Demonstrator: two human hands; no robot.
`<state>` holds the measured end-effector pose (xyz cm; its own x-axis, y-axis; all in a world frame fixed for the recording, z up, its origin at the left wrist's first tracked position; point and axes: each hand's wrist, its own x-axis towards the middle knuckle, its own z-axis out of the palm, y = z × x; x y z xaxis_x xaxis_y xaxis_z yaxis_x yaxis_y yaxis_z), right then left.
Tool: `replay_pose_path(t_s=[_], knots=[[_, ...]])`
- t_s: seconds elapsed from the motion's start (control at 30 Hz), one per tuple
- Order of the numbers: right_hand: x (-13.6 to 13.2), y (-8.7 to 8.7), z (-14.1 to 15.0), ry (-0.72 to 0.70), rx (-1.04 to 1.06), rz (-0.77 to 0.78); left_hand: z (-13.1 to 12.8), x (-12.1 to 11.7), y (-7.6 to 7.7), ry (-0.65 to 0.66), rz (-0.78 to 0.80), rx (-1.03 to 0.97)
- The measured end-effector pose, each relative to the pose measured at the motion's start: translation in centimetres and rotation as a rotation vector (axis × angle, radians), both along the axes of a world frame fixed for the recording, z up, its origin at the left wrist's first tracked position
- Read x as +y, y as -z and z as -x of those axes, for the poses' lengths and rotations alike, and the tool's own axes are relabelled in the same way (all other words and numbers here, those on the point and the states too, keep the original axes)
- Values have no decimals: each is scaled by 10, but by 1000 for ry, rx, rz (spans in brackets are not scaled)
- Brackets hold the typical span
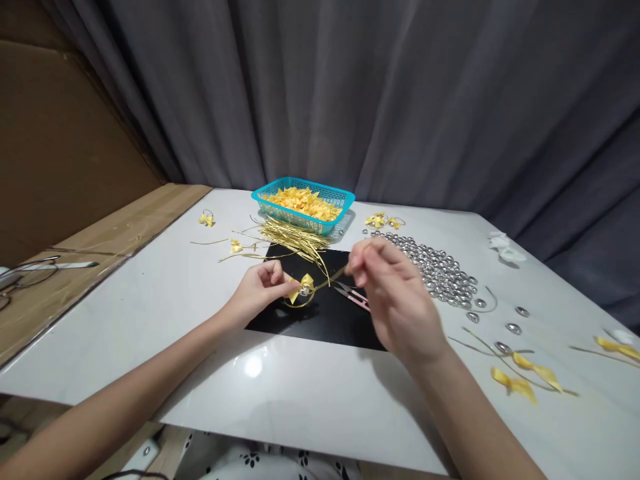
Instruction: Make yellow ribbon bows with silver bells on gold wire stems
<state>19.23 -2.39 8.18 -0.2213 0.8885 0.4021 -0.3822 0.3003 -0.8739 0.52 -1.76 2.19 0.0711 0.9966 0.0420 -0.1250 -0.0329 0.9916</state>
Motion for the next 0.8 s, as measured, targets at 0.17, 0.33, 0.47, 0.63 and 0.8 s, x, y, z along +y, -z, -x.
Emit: replay_pose_path(t_s=[0.17, 0.33, 0.47, 0.63, 0.8], knots=[[3, -8, -11, -4, 21, 71, -1, -2, 1, 7, -26, 79], [6, 20, -8, 30, -237, 11, -1, -3, -3, 11, -7, 48], [5, 28, -7, -212, -155, 186, -2, -4, -5, 10, 21, 20], [9, 16, -21, -158, -73, 258, -1, -5, -7, 16, 54, -48], [18, 17, -38, 51, -351, 84, -1, -6, -9, 44, 97, -124]])
